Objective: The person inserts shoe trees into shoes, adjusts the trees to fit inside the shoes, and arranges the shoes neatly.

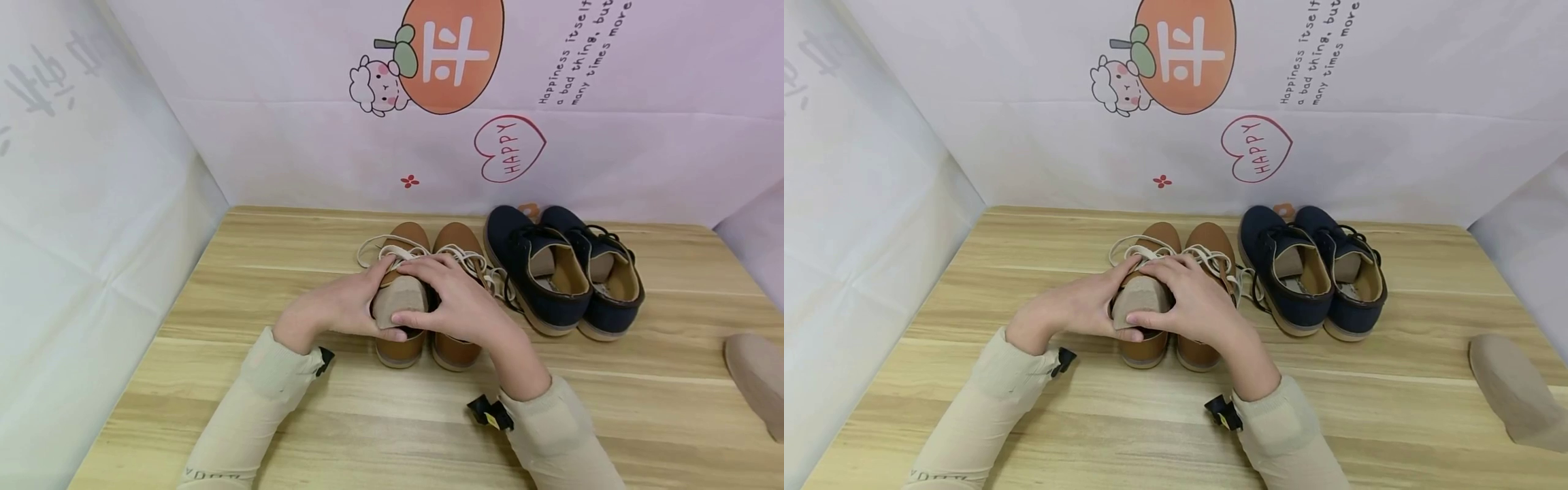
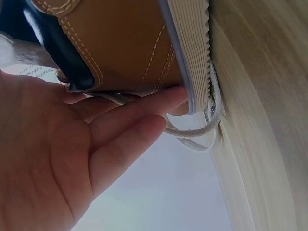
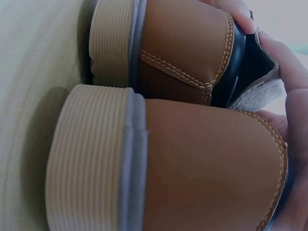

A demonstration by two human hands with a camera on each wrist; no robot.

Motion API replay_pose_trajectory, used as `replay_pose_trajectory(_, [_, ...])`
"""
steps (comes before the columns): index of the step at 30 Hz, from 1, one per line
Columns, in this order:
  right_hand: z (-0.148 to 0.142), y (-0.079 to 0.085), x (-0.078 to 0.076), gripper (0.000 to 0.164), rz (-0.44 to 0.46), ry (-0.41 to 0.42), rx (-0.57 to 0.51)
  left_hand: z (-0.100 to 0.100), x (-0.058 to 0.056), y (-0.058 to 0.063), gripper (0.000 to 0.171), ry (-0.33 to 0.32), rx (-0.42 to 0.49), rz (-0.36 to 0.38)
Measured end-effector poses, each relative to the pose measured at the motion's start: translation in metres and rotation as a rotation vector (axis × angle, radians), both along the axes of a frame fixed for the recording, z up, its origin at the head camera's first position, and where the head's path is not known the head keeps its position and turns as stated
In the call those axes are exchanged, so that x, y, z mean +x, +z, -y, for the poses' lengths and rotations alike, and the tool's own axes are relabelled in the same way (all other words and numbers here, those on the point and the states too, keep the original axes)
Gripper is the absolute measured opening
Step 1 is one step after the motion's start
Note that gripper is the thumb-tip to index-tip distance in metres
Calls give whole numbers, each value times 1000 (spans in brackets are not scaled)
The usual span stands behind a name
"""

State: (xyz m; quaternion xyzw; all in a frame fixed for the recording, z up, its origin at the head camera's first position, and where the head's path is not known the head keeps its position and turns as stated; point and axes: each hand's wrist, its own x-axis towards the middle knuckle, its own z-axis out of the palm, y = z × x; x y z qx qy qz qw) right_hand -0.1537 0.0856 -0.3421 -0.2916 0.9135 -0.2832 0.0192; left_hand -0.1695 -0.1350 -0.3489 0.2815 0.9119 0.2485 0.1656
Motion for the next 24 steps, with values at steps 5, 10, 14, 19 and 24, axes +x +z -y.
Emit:
replay_pose_trajectory(5, [1,-2,-1,74,-8,-14,5,0,-1,-1,120,-4,-9,10])
replay_pose_trajectory(10, [2,-3,-1,73,-21,-29,8,0,-1,0,123,-3,-16,17])
replay_pose_trajectory(14, [3,-3,-1,73,-25,-36,11,0,0,1,124,0,-21,16])
replay_pose_trajectory(19, [3,-5,-2,72,-30,-40,4,0,0,1,126,2,-26,18])
replay_pose_trajectory(24, [2,-6,-2,71,-32,-40,-7,0,0,0,126,3,-22,23])
